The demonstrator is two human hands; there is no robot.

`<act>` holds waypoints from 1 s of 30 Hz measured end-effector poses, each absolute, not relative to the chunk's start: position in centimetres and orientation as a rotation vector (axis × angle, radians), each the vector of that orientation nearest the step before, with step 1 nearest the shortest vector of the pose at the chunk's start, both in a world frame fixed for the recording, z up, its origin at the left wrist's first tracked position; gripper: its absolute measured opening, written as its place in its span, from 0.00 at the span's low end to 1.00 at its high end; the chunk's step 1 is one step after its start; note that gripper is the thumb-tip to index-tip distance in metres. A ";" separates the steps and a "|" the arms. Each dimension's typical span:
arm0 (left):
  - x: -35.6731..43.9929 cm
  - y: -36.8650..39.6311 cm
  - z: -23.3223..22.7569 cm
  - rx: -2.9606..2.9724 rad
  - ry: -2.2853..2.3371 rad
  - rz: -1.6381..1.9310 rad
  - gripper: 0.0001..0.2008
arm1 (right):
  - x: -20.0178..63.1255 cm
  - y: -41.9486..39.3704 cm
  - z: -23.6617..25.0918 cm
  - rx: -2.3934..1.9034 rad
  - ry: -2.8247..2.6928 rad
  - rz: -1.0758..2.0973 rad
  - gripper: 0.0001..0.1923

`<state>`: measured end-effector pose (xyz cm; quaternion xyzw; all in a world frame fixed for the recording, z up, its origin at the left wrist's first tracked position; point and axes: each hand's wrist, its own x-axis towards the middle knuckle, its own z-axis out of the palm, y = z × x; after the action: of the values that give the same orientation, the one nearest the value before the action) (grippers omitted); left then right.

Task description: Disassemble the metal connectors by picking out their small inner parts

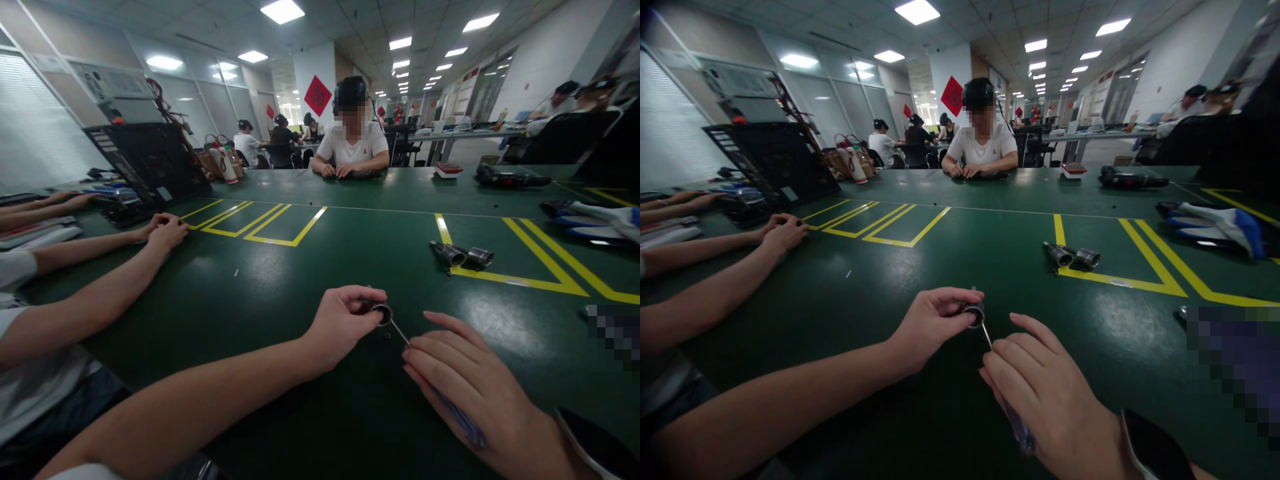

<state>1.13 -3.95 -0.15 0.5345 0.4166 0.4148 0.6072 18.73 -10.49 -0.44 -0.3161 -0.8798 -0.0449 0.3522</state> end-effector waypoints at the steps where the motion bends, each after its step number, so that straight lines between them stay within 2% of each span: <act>1: 1.2 -3.9 -0.3 1.231 0.958 0.976 0.11 | 18.6 -10.5 -0.4 -0.814 -2.273 -0.126 0.10; 13: 1.3 -3.9 -0.7 1.225 0.970 0.999 0.10 | 18.4 -10.7 -0.1 -0.739 -2.309 -0.297 0.12; 20: 1.3 -3.9 -0.9 1.253 0.988 0.965 0.09 | 18.2 -10.6 0.0 -0.727 -2.308 -0.255 0.13; 22: 1.3 -3.8 -0.9 1.261 0.987 0.955 0.09 | 18.4 -10.6 -0.2 -0.750 -2.226 -0.121 0.11; 25: 1.0 -3.5 -0.6 1.255 0.993 0.960 0.09 | 19.0 -10.3 -0.6 -0.983 -1.965 0.253 0.07; 28: 0.7 -3.3 0.0 1.245 1.057 0.936 0.13 | 19.3 -9.3 -1.0 -1.258 -1.575 0.740 0.13; 30: 0.6 -3.2 0.4 1.224 1.108 0.910 0.15 | 19.4 -8.7 -1.2 -1.285 -1.329 1.004 0.16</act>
<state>0.56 -3.24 0.38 0.5253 0.4757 0.3906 0.5875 19.36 -8.69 -1.19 -0.5305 -0.5485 0.4144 0.4960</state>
